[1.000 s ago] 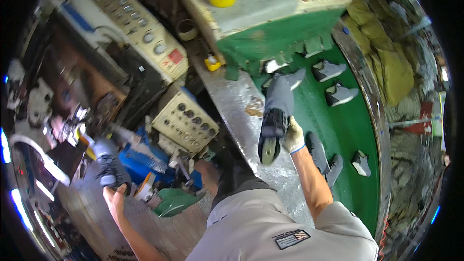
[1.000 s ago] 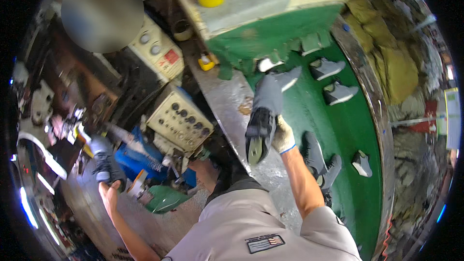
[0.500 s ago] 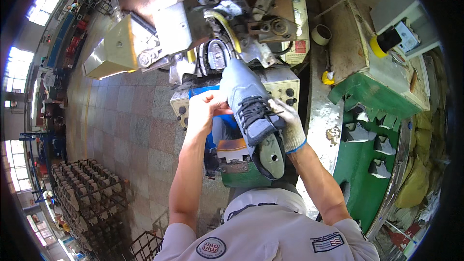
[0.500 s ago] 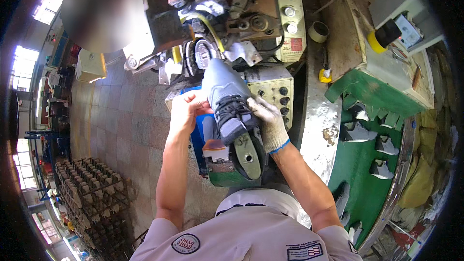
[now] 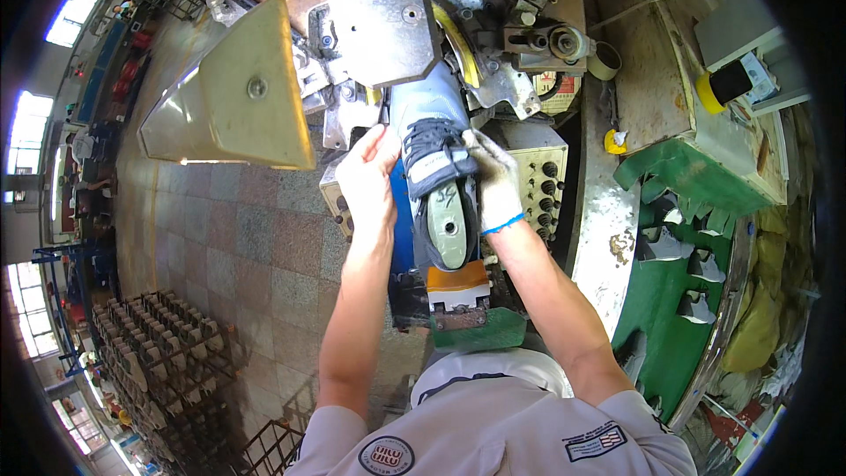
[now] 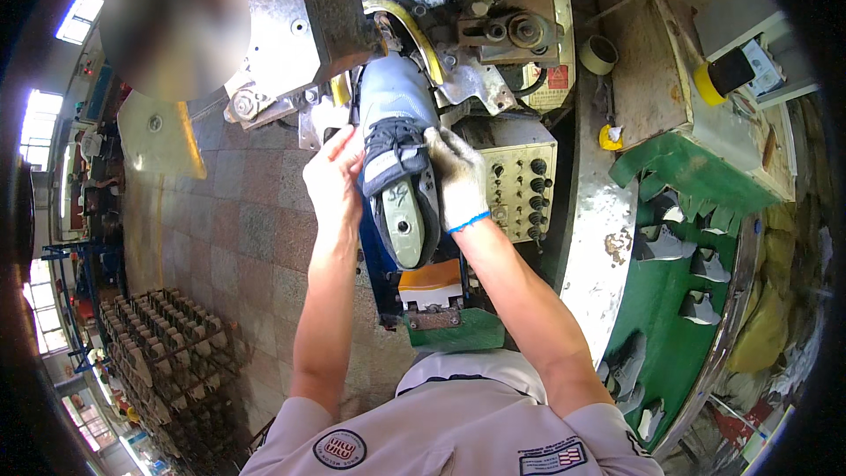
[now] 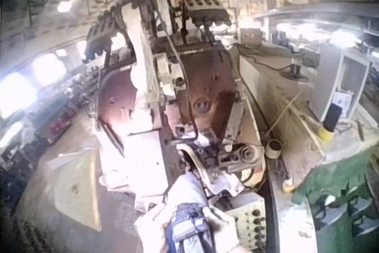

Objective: The person picks up shoe uppers from a conveyor, places them into an industrial lasting machine one at a time to shape the front, operates the machine with buttons, and then places the shaped shoes back onto the conveyor.

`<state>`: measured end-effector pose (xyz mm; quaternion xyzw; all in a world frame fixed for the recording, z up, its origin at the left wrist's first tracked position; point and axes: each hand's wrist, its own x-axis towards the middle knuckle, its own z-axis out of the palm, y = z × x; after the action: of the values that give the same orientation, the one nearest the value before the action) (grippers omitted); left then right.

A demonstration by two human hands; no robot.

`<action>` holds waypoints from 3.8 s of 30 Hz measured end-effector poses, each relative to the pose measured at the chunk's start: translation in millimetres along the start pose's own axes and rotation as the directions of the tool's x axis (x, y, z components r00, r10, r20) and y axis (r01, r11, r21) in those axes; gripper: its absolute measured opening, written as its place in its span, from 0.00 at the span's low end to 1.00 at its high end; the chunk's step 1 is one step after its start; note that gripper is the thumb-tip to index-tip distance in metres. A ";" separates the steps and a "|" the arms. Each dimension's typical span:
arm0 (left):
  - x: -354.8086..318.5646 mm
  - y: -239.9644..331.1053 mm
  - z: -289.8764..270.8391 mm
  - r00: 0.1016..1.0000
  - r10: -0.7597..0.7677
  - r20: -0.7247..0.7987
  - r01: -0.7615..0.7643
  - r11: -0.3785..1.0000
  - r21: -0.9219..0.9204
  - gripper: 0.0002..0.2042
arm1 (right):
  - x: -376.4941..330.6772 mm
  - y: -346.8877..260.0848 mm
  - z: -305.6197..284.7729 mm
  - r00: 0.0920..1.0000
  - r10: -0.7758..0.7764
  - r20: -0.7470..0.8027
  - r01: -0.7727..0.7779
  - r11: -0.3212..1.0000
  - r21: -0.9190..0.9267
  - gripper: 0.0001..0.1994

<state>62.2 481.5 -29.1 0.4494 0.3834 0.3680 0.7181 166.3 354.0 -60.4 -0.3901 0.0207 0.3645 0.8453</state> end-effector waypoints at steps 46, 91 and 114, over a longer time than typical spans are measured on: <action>-147.9 -234.7 -140.7 0.990 -0.068 -0.127 0.135 0.742 0.657 0.28 | -161.1 -85.8 -147.2 0.965 -0.153 -0.212 0.024 0.859 -0.511 0.23; -79.8 -13.6 -32.6 0.967 0.219 0.132 -0.226 0.488 0.843 0.18 | -228.7 -235.6 -522.8 0.704 -0.365 -0.610 0.311 0.930 -0.198 0.28; -67.1 -12.9 -9.8 0.980 -0.157 0.120 0.137 0.978 0.158 0.17 | -68.9 -33.8 -59.4 0.968 0.214 0.129 -0.193 0.969 -0.157 0.24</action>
<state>26.7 422.3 -29.3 0.4956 0.3936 0.2536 0.7315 152.0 258.1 -57.9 -0.4181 -0.0271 0.4773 0.7724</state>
